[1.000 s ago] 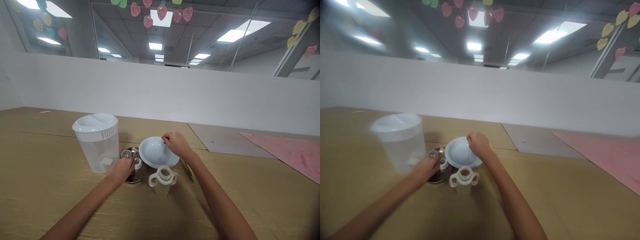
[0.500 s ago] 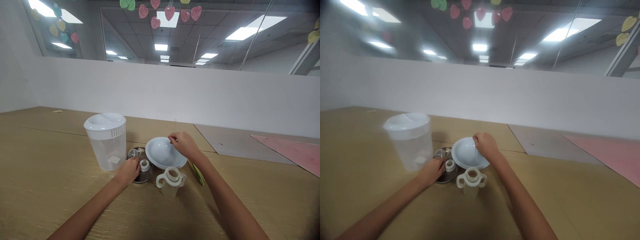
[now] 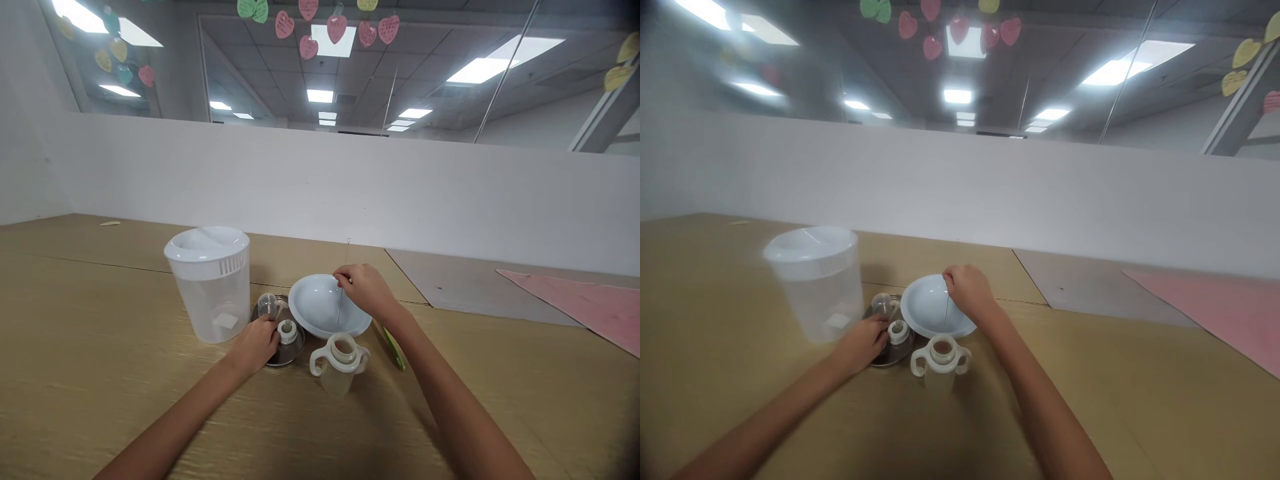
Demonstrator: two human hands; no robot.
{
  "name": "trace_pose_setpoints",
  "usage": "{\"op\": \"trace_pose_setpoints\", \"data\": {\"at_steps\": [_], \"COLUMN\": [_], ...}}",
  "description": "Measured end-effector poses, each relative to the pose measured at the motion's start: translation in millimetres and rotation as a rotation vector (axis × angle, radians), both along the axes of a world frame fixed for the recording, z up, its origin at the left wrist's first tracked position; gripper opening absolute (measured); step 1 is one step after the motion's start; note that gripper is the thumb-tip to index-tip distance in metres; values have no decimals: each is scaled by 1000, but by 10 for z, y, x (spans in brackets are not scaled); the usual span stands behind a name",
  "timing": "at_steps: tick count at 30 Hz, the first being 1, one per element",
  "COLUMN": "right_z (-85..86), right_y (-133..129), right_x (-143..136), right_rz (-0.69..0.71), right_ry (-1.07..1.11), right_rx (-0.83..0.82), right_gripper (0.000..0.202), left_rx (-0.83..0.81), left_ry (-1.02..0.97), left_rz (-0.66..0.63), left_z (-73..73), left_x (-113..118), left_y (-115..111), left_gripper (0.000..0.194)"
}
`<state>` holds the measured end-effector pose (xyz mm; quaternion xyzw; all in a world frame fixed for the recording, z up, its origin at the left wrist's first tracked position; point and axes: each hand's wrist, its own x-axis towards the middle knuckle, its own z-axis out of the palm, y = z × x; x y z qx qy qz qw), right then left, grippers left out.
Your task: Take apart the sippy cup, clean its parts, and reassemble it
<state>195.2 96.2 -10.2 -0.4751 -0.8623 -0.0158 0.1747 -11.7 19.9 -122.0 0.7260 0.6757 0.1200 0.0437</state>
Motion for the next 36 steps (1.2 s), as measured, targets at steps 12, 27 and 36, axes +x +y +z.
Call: {"op": "trace_pose_setpoints", "data": {"at_steps": [12, 27, 36], "right_z": [5, 128, 232], "right_y": [-17, -21, -143], "right_x": [31, 155, 162], "right_rz": [25, 29, 95], "right_ry": [85, 166, 336], "right_rx": [36, 107, 75], "right_gripper": [25, 25, 27], "left_rx": [70, 673, 629], "left_ry": [-38, -494, -527], "left_rz": [205, 52, -204], "left_z": [106, 459, 183], "left_x": [-12, -39, 322], "left_y": [1, -173, -9], "left_gripper": [22, 25, 29]}}
